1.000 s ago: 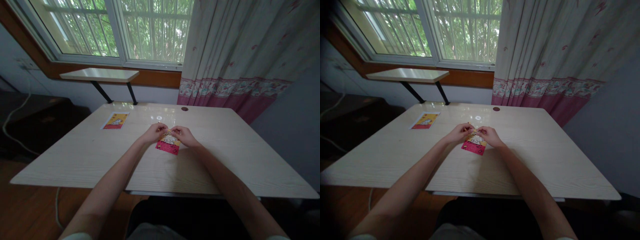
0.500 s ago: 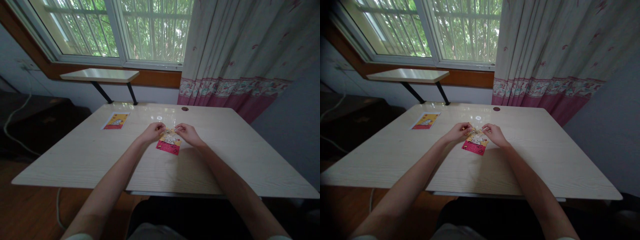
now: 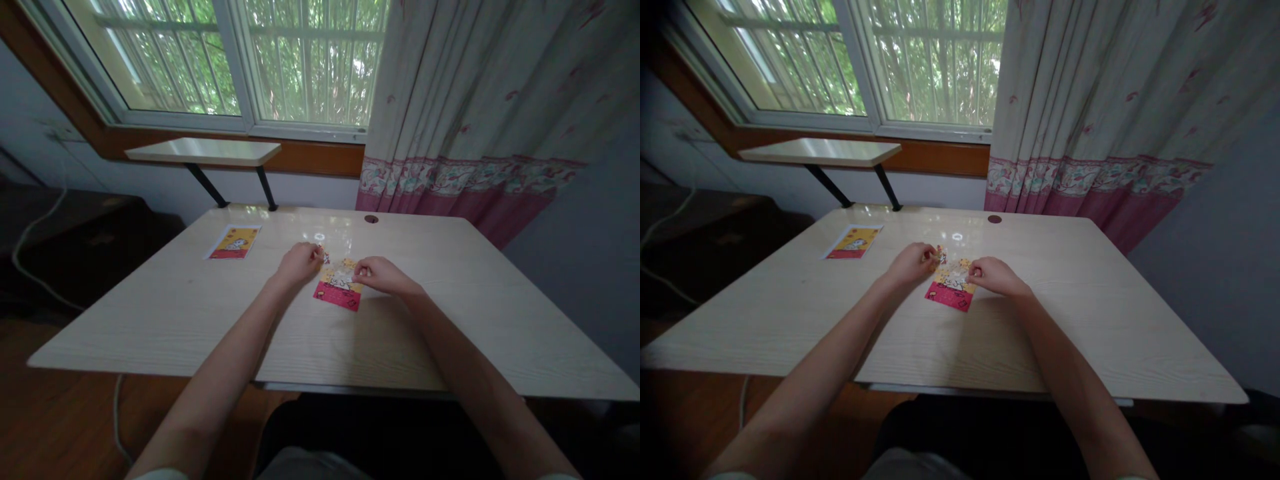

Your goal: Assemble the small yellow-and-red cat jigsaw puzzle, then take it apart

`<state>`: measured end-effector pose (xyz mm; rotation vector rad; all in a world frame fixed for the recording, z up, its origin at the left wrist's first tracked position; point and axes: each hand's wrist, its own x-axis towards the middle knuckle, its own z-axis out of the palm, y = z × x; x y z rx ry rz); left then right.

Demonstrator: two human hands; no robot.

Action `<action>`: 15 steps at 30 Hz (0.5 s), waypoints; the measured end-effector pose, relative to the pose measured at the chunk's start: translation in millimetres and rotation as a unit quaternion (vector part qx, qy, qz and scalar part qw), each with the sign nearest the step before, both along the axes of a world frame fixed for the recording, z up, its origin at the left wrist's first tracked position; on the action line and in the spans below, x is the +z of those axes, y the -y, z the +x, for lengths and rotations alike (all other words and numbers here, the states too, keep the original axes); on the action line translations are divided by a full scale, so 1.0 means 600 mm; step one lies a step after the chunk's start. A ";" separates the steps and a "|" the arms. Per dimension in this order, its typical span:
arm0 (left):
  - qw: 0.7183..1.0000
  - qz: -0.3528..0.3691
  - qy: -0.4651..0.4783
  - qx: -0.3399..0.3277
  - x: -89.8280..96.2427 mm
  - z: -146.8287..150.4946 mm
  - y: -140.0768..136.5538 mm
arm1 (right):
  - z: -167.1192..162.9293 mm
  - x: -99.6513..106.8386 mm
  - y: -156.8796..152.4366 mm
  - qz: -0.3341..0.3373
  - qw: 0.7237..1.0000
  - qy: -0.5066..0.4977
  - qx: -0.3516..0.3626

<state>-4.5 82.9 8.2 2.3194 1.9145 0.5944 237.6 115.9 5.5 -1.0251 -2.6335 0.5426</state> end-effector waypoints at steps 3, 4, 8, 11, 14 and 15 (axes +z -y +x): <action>0.989 -0.024 0.009 -0.147 0.000 0.020 0.005 | -0.005 -0.004 0.001 0.006 1.000 0.010 0.001; 0.983 -0.033 0.007 -0.182 0.000 0.025 0.007 | -0.006 -0.005 0.000 0.008 1.000 0.012 0.001; 0.971 -0.060 -0.001 -0.231 -0.003 0.038 0.009 | -0.004 -0.009 -0.007 0.010 1.000 0.016 -0.012; 0.969 -0.065 -0.003 -0.238 -0.002 0.037 0.008 | -0.001 -0.007 -0.008 0.029 0.999 0.022 -0.031; 0.969 -0.069 0.008 -0.239 0.005 0.029 0.008 | -0.003 0.001 -0.002 0.040 0.999 0.018 -0.026; 0.969 -0.071 0.013 -0.234 0.008 0.024 0.008 | -0.004 0.004 0.001 0.029 0.999 0.016 -0.015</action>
